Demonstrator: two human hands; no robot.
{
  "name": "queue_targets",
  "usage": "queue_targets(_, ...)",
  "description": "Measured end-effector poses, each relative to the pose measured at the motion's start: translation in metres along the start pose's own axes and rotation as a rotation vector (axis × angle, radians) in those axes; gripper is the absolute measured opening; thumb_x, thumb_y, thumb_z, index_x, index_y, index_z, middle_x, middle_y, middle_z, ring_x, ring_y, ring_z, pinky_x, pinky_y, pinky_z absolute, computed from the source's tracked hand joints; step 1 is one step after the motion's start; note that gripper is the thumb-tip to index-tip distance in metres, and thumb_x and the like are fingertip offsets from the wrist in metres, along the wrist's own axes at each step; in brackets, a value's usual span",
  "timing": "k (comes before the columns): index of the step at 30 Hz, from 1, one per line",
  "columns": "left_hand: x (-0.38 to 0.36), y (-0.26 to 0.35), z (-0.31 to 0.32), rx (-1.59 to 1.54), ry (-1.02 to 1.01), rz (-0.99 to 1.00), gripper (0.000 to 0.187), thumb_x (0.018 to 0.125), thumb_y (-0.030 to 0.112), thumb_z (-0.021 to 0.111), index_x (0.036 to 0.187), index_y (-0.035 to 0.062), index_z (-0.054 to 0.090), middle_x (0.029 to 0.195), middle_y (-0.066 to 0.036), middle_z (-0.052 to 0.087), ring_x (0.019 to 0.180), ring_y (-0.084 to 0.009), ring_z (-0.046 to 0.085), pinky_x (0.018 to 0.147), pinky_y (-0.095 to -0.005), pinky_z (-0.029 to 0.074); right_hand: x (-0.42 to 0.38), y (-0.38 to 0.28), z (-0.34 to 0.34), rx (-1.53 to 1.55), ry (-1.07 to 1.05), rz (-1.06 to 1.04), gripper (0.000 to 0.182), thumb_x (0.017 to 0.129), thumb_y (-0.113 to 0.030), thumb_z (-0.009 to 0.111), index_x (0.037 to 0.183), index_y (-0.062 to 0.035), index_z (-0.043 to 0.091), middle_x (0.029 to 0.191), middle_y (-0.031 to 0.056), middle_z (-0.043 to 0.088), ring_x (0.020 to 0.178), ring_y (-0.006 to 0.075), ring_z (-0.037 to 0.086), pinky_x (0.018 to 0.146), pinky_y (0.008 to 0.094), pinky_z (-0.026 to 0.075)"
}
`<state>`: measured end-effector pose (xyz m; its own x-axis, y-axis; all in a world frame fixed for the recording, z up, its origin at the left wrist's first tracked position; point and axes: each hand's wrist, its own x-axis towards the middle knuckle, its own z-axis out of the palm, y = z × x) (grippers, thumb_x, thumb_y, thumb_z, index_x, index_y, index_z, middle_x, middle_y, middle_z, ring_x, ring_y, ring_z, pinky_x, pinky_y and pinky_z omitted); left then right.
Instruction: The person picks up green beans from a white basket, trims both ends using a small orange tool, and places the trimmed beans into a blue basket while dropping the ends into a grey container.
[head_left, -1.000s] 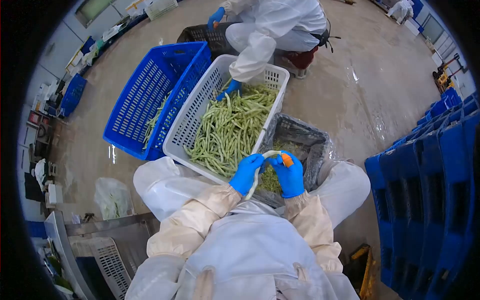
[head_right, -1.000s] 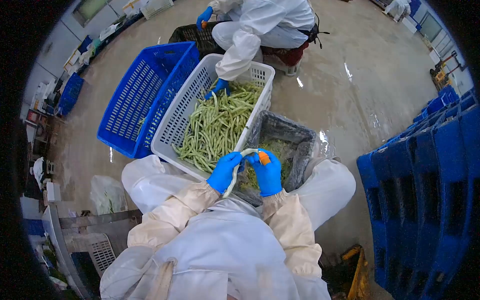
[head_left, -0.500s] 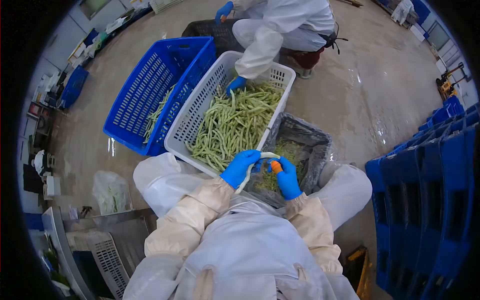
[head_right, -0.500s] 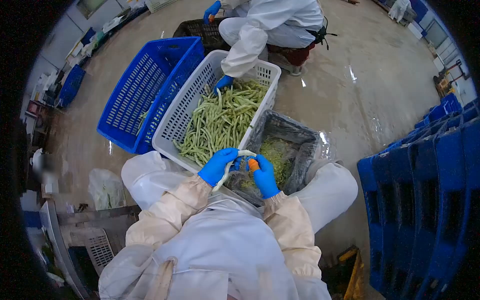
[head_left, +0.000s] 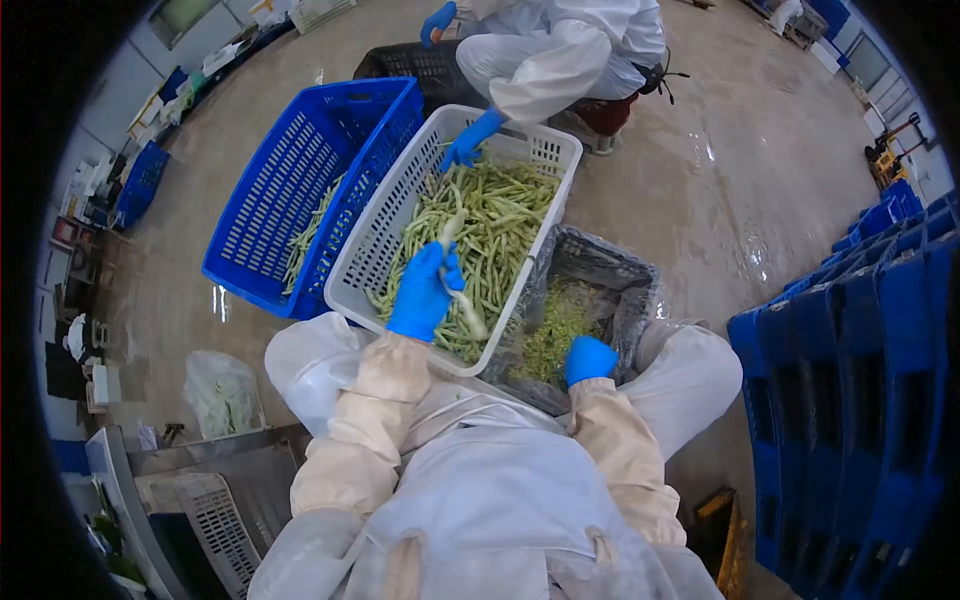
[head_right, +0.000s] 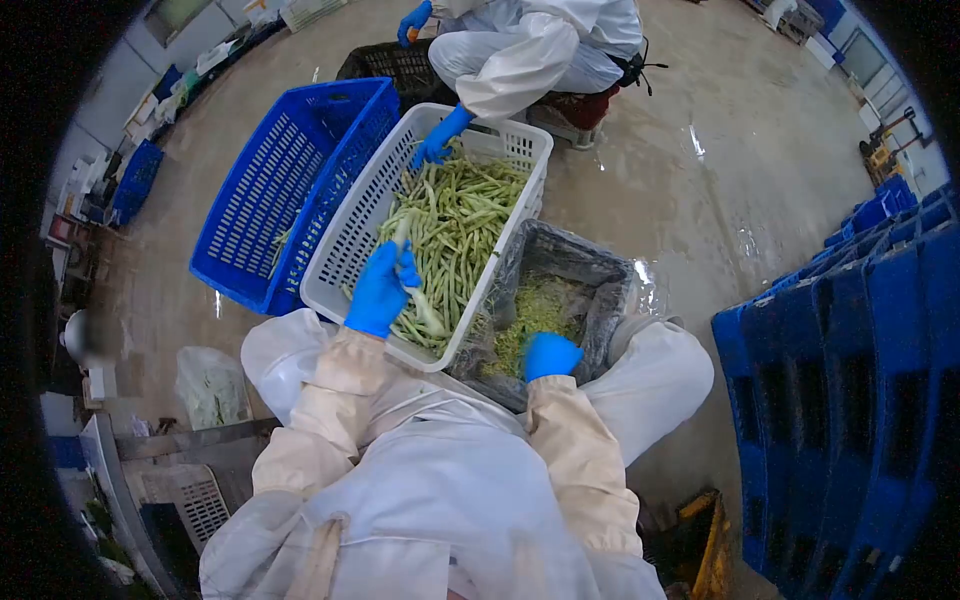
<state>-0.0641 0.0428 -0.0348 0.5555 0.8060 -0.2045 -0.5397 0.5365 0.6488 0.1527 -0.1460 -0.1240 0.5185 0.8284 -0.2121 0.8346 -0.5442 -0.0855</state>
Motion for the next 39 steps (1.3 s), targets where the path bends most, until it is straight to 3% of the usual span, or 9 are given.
queue_targets(6,-0.011,0.046,0.013,0.061,-0.006,0.107,0.024,0.089,0.022,0.052,0.1,0.0011,0.055,0.075,-0.002,0.052,0.064,-0.0116,0.047,0.057,-0.0252,0.039,0.006,0.0,-0.026,-0.083,-0.034,0.107,0.009,0.073,-0.018,0.061,0.076,-0.0128,0.067,0.089,0.0108,0.066,0.085,0.0254,0.064,0.069,0.039,0.049)
queue_targets(8,-0.022,0.028,0.028,0.802,-0.058,0.154,0.022,0.088,0.021,0.053,0.095,0.0005,0.058,0.075,-0.002,0.054,0.066,-0.0089,0.048,0.058,-0.0235,0.039,0.008,-0.003,-0.028,-0.099,0.028,0.065,0.012,0.073,-0.018,0.062,0.082,-0.0106,0.067,0.097,0.0132,0.064,0.091,0.0256,0.062,0.075,0.0386,0.048)
queue_targets(11,-0.039,0.0,0.054,0.929,-0.07,0.115,0.018,0.085,0.016,0.057,0.093,0.0001,0.061,0.078,-0.001,0.057,0.07,-0.0085,0.05,0.061,-0.0232,0.041,0.013,-0.003,-0.03,0.482,0.334,-0.3,0.025,0.074,-0.015,0.067,0.097,-0.0059,0.063,0.108,0.012,0.06,0.097,0.0228,0.058,0.077,0.0367,0.045)
queue_targets(13,-0.042,-0.019,0.056,1.009,-0.086,0.101,0.018,0.084,0.014,0.058,0.094,0.0001,0.061,0.079,-0.001,0.057,0.07,-0.009,0.051,0.062,-0.0235,0.041,0.003,-0.02,-0.067,1.739,-0.179,-0.299,0.032,0.079,-0.011,0.066,0.109,-0.0025,0.058,0.111,0.0085,0.058,0.098,0.0181,0.057,0.083,0.0315,0.045)
queue_targets(24,-0.051,-0.056,0.051,1.218,-0.217,0.26,0.018,0.079,0.011,0.062,0.093,0.0005,0.061,0.081,-0.009,0.06,0.074,-0.0207,0.057,0.066,-0.0312,0.044,-0.002,-0.016,-0.075,1.61,-0.118,-0.283,0.018,0.082,-0.006,0.062,0.099,-0.0025,0.062,0.097,0.004,0.061,0.084,0.0097,0.056,0.073,0.0239,0.045)
queue_targets(29,-0.052,-0.06,0.044,1.325,-0.252,0.21,0.019,0.079,0.009,0.062,0.095,0.0004,0.06,0.082,-0.007,0.059,0.074,-0.0148,0.054,0.066,-0.0277,0.044,-0.001,-0.021,-0.075,1.605,-0.005,-0.378,0.007,0.081,-0.002,0.06,0.088,-0.0012,0.06,0.089,0.0034,0.059,0.08,0.0109,0.055,0.073,0.0248,0.044)
queue_targets(31,-0.053,-0.062,0.045,1.301,-0.233,0.208,0.018,0.078,0.009,0.062,0.094,0.0005,0.06,0.081,-0.007,0.059,0.073,-0.015,0.055,0.066,-0.0278,0.044,-0.001,-0.024,-0.074,1.31,0.335,-0.488,0.003,0.082,-0.001,0.058,0.085,-0.0007,0.057,0.087,0.0042,0.056,0.082,0.0127,0.054,0.076,0.027,0.043)
queue_targets(34,-0.054,-0.066,0.043,1.222,-0.034,0.082,0.018,0.077,0.011,0.063,0.091,0.0008,0.059,0.079,-0.011,0.059,0.073,-0.0223,0.058,0.064,-0.0326,0.044,-0.004,-0.027,-0.074,1.258,0.333,-0.516,0.004,0.083,-0.004,0.057,0.087,-0.0016,0.055,0.086,0.0051,0.055,0.085,0.0137,0.053,0.078,0.0288,0.042)
queue_targets(39,-0.055,-0.066,0.046,1.315,-0.074,0.287,0.017,0.074,0.011,0.064,0.088,0.0026,0.059,0.078,-0.012,0.057,0.072,-0.0259,0.056,0.064,-0.0344,0.044,0.001,-0.028,-0.058,1.535,0.159,-0.301,0.017,0.087,-0.013,0.057,0.101,-0.0026,0.056,0.095,0.0041,0.057,0.083,0.0118,0.055,0.073,0.0255,0.044)
